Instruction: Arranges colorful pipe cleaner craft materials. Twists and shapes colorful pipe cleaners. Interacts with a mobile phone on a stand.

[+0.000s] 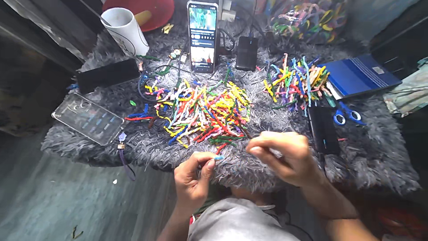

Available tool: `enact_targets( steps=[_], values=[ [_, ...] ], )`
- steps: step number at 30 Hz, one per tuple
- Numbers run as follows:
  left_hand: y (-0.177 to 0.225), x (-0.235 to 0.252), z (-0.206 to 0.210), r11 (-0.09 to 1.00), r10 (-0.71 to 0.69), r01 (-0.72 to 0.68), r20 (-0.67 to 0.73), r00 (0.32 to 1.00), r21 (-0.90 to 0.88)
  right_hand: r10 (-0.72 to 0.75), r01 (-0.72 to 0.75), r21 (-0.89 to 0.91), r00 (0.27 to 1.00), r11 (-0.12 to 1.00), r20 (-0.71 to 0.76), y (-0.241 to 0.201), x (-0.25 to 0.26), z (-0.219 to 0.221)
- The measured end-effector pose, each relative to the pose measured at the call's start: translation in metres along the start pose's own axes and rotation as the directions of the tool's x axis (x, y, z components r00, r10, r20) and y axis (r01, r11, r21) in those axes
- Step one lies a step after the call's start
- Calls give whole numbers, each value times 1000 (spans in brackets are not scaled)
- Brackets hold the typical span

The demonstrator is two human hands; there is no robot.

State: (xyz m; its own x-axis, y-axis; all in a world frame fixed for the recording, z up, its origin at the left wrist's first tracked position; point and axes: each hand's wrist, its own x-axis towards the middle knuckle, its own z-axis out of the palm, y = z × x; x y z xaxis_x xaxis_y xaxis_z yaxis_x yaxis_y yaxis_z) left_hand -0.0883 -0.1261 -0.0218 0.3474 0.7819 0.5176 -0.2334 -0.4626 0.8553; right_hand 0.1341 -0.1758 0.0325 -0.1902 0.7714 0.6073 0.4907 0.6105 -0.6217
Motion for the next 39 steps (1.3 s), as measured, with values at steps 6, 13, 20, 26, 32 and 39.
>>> enact_targets(
  steps=[6, 13, 20, 26, 32, 39],
  values=[
    [-1, -3, 17, 980, 135, -127, -40, 990, 150, 129, -105, 257, 988, 961, -78, -2, -8, 38],
    [0, -5, 29, 959, 196, -178, -61, 979, 221, 184, -76, 366, 944, 928, -272, -9, -10, 55],
    [-2, -1, 33, 888, 269, -243, -14, 963, 391, 205, -119, 285, 933, 951, -295, -15, -12, 54],
    [6, 0, 29, 995, 95, -96, 130, 987, -2, 162, -53, 331, 937, 942, -308, -13, -16, 52],
    [-6, 0, 24, 245, -11, 620, 638, 770, -745, 48, 47, 464, 980, 885, -191, -13, -14, 51],
    [-1, -2, 21, 919, -78, 168, 254, 964, -358, 90, -19, 350, 978, 936, -187, 0, -9, 41]
  ],
)
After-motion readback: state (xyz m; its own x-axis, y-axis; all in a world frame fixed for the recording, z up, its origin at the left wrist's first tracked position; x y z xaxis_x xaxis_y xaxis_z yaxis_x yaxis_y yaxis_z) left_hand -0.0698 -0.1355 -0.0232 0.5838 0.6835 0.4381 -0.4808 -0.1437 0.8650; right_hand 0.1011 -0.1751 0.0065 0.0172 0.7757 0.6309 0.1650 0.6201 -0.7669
